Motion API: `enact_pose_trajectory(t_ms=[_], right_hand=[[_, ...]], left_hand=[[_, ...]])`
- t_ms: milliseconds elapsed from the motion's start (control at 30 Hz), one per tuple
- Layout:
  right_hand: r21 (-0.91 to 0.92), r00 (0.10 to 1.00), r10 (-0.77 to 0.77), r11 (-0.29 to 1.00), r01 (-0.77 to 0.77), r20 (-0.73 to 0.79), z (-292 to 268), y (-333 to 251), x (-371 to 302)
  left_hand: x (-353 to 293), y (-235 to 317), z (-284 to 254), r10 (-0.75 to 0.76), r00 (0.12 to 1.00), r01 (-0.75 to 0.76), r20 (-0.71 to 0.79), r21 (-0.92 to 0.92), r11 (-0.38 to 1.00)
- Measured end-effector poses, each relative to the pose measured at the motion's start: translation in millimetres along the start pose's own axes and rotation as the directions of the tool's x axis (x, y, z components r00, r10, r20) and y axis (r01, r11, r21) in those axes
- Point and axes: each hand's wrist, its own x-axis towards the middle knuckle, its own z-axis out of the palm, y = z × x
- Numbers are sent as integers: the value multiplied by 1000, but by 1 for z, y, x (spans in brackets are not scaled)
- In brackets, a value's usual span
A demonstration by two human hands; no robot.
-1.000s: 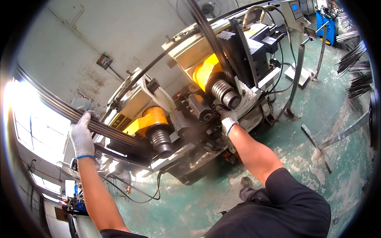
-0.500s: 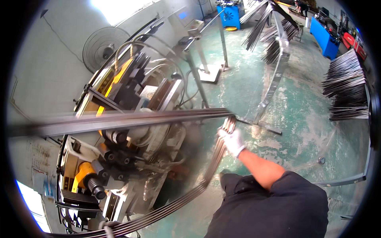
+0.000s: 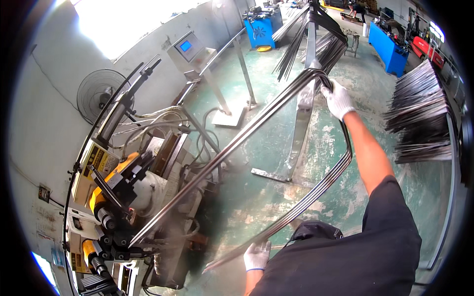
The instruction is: The person repeatedly picks up bundles of long metal rods, feeds them into a bending machine, and removes the bent rods. They place the finished pieces into a metal rack and occasionally measure a single bent rod with a tape measure.
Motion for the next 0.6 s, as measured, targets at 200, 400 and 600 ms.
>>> enact_pose_trajectory(t_ms=[200, 400, 600], right_hand=[[-357, 990, -51, 929, 96, 134, 46, 120, 157], [-681, 981, -88, 708, 184, 174, 73, 119, 230], [-787, 940, -249, 520, 333, 233, 54, 108, 240]], left_hand=[[-10, 43, 139, 19, 997, -31, -78, -168, 985], [-20, 70, 155, 155, 947, -198, -283, -130, 972], [-39, 3, 108, 44, 902, -183, -429, -288, 940]])
